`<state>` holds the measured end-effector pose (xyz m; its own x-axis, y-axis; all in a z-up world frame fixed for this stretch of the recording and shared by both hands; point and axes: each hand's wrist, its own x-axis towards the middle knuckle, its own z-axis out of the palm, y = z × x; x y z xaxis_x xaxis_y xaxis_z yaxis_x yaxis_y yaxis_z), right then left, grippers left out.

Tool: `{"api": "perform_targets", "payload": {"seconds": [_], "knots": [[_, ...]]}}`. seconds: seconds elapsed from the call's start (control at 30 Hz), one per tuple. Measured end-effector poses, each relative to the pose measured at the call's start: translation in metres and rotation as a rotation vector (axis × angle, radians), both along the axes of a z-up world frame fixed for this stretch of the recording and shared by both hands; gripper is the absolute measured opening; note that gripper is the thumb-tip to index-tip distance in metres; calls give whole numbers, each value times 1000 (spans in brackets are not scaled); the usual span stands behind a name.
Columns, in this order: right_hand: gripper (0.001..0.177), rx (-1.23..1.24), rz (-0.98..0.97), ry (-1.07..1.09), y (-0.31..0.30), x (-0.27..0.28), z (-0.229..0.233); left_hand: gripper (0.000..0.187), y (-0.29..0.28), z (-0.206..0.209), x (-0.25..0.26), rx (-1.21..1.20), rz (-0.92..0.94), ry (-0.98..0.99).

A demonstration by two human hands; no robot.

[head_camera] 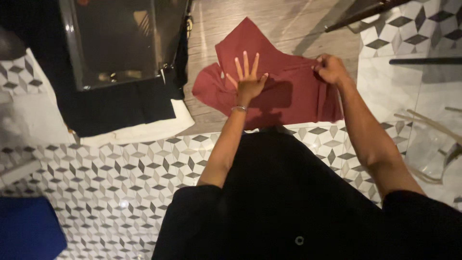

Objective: The person removes a garment from a cabinet, folds a shirt by hand on a table, and places the shirt inside the cabinet.

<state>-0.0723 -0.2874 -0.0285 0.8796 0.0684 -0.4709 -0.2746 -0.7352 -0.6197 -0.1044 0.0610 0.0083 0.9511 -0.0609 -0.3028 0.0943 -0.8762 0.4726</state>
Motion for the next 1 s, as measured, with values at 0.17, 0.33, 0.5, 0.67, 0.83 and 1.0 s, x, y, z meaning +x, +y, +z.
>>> {"api": "perform_targets", "payload": {"seconds": [0.17,0.33,0.5,0.67,0.83,1.0], "knots": [[18,-14,273,-214,40,76,-9,94,-7,-7,-28,-11,287,182],[33,12,356,-223,91,109,10,93,-1,-13,-39,-54,509,201],[47,89,326,-60,96,109,20,69,41,-10,2,129,416,-343],[40,97,390,114,46,92,12,55,90,13,79,125,-61,-357],[57,108,403,183,10,80,10,30,111,8,119,144,-414,-310],[47,-8,450,304,1,93,38,18,124,-15,158,246,-337,-381]]}}
